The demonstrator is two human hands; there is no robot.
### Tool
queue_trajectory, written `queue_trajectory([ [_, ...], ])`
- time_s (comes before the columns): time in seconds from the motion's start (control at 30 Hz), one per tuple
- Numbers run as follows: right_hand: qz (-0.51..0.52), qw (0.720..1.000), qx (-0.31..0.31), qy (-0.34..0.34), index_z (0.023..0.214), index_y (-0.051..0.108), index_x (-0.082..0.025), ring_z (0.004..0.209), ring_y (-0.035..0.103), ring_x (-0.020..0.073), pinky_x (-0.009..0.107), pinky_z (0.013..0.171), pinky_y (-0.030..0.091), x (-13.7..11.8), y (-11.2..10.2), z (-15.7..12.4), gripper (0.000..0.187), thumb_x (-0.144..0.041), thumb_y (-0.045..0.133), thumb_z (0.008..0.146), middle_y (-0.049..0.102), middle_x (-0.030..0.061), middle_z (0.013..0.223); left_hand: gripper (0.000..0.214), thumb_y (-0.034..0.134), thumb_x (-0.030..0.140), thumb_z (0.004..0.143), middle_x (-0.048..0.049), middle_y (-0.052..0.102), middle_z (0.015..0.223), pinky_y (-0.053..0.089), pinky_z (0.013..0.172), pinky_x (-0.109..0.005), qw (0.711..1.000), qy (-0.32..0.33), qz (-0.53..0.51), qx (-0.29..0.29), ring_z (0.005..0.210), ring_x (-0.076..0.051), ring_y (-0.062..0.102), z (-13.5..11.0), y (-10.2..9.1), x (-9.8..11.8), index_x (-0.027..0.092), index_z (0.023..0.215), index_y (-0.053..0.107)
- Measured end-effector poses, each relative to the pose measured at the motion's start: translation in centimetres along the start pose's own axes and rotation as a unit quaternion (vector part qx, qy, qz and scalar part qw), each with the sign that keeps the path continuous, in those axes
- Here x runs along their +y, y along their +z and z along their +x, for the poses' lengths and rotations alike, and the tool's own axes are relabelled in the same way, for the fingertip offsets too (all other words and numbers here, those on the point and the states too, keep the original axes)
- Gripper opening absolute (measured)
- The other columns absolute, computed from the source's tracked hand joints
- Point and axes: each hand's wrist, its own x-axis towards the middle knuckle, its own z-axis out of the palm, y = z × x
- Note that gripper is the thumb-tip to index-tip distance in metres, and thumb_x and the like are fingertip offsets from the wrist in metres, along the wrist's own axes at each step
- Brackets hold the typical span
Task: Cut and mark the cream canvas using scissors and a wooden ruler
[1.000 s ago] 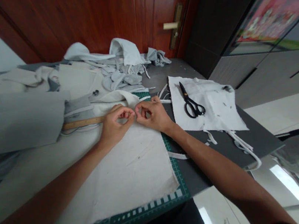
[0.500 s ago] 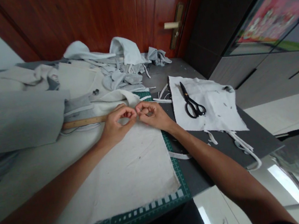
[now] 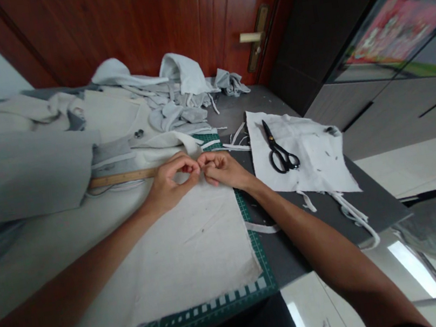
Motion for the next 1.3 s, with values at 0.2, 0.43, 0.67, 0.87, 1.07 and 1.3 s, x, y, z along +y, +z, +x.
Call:
queue_trajectory([
  [0.2,0.049,0.999,0.018,0.002,0.079,0.051,-0.024,0.041,0.032,0.0082,0.023,0.048,0.026,0.8,-0.2,0.1,0.038,-0.057,0.065,0.089,0.043,-0.0113,0.046,0.016,0.062,0.031,0.09,0.0003,0.054,0.076,0.043,0.072,-0.03,1.0,-0.005,-0.023,0.007,0.076,-0.016,0.051,0.1,-0.3,-0.3,0.022,0.079,0.06],
  [0.43,-0.001,0.997,0.077,0.008,0.067,0.035,-0.028,0.045,0.038,0.0157,0.031,0.054,0.04,0.4,-0.7,1.0,0.033,-0.051,0.04,0.09,0.037,-0.0053,0.046,0.022,0.053,0.036,0.096,0.0012,0.052,0.073,0.042,0.068,-0.031,0.997,-0.05,-0.025,0.052,0.07,-0.017,0.049,0.0,-0.3,-1.0,0.023,0.078,0.052],
  [0.67,-0.148,0.957,0.249,-0.027,0.07,0.037,-0.027,0.064,0.048,0.0188,0.031,0.066,0.04,1.3,-2.5,1.1,0.031,-0.045,0.031,0.094,0.047,-0.0004,0.065,0.032,0.049,0.032,0.095,0.0014,0.049,0.065,0.039,0.068,-0.032,0.997,-0.036,0.032,0.057,0.069,-0.017,0.049,-0.2,-0.5,-0.9,0.023,0.065,0.045],
  [0.87,-0.305,0.92,0.245,0.015,0.072,0.053,-0.024,0.066,0.049,0.0193,0.031,0.068,0.032,1.2,-2.6,0.0,0.029,-0.036,0.053,0.098,0.049,-0.0001,0.065,0.042,0.046,0.037,0.101,0.0019,0.044,0.061,0.037,0.07,-0.033,0.995,-0.027,0.074,0.067,0.068,-0.017,0.046,-0.2,-0.5,-0.4,0.023,0.061,0.041],
  [1.07,-0.313,0.947,0.072,-0.014,0.082,0.065,-0.019,0.067,0.056,0.0156,0.027,0.068,0.038,-0.2,-1.0,0.2,0.029,-0.033,0.052,0.103,0.062,0.0002,0.07,0.018,0.056,0.038,0.098,-0.0001,0.057,0.085,0.043,0.08,-0.031,0.988,-0.055,0.093,0.109,0.082,-0.017,0.055,-0.9,-0.2,0.0,0.022,0.091,0.056],
  [1.3,-0.008,0.994,-0.096,-0.049,0.089,0.072,-0.018,0.083,0.067,0.0174,0.028,0.08,0.051,-0.2,2.0,0.6,0.015,-0.027,0.061,0.085,0.073,0.0025,0.086,0.045,0.06,0.031,0.089,0.0065,0.051,0.082,0.041,0.066,-0.025,0.98,-0.13,0.042,0.147,0.068,-0.012,0.053,-1.5,-1.0,-2.0,0.023,0.127,0.036],
])
